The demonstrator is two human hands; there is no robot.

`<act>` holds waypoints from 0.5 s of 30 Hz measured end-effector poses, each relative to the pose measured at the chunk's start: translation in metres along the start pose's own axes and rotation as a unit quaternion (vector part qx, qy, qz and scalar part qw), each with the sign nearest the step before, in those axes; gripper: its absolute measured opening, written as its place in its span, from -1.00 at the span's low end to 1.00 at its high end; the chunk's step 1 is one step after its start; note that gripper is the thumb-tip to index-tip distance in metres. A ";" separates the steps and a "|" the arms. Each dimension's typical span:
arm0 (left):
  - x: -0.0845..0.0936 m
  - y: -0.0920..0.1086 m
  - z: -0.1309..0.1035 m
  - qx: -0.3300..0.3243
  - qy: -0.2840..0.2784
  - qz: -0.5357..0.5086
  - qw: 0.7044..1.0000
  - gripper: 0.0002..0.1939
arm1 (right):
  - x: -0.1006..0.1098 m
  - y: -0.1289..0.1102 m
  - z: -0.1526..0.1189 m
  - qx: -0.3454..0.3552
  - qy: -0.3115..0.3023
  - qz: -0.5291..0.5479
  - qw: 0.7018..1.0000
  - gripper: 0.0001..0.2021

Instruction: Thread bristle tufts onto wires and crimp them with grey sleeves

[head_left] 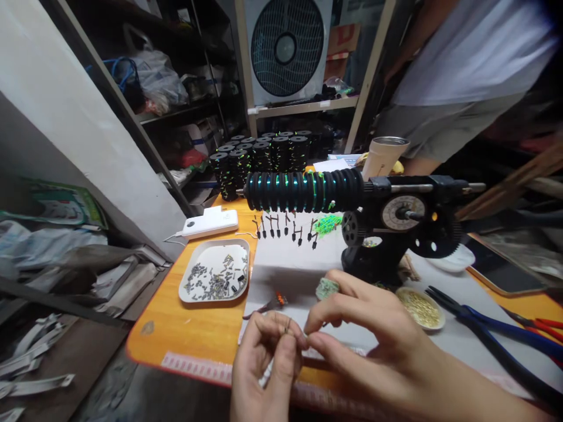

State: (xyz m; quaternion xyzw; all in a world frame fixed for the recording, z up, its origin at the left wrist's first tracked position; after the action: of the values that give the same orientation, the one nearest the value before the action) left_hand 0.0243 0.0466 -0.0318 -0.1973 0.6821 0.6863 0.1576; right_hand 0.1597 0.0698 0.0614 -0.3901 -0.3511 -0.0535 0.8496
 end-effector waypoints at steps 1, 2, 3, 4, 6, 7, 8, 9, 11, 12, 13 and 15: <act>-0.002 -0.002 -0.001 0.003 -0.007 -0.003 1.000 -0.76 | 0.000 0.001 0.000 -0.007 -0.001 0.000 1.000 -0.90; -0.003 -0.003 -0.002 0.004 -0.012 -0.002 1.000 -0.78 | -0.001 0.003 -0.001 -0.013 -0.002 0.001 1.000 -0.89; -0.004 -0.004 -0.003 0.002 -0.016 0.001 1.000 -0.80 | -0.001 0.004 -0.001 -0.017 -0.001 0.006 1.000 -0.89; -0.005 -0.004 -0.004 -0.003 -0.019 0.006 1.000 -0.82 | -0.001 0.005 -0.002 -0.022 0.000 0.012 1.000 -0.88; -0.008 -0.003 -0.006 -0.025 -0.016 0.024 0.999 -0.85 | 0.000 0.007 -0.003 -0.030 0.009 0.023 0.999 -0.87; -0.009 -0.001 -0.006 -0.045 -0.006 0.039 0.998 -0.86 | 0.000 0.008 -0.003 -0.030 0.012 0.027 0.999 -0.87; -0.010 0.002 -0.007 -0.072 0.007 0.060 0.996 -0.87 | 0.000 0.008 -0.003 -0.031 0.015 0.030 0.999 -0.88; -0.011 0.005 -0.008 -0.102 0.024 0.086 0.991 -0.88 | 0.001 0.008 -0.003 -0.030 0.019 0.031 0.999 -0.88; -0.012 0.013 -0.011 -0.162 0.057 0.139 0.975 -0.90 | 0.002 0.007 -0.003 -0.028 0.028 0.025 0.999 -0.89; -0.013 0.016 -0.012 -0.189 0.069 0.163 0.966 -0.90 | 0.002 0.007 -0.002 -0.027 0.032 0.019 0.999 -0.89; -0.013 0.018 -0.013 -0.213 0.077 0.186 0.956 -0.89 | 0.002 0.007 -0.002 -0.028 0.036 0.010 0.999 -0.89; -0.013 0.022 -0.015 -0.260 0.090 0.228 0.934 -0.87 | 0.001 0.006 -0.001 -0.029 0.040 -0.005 0.999 -0.89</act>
State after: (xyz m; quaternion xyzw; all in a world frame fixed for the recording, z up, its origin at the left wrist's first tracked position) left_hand 0.0259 0.0318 -0.0061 -0.1312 0.5181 0.8363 -0.1221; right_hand 0.1638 0.0733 0.0578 -0.4101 -0.3170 -0.0839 0.8511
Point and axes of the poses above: each hand's wrist, its own z-axis towards the middle knuckle, its own x-axis out of the back of the hand, y = z × x, the point moved 6 cm from there along z, towards the middle knuckle, and after that the axes turned 6 degrees about -y, right-handed, at the moved point
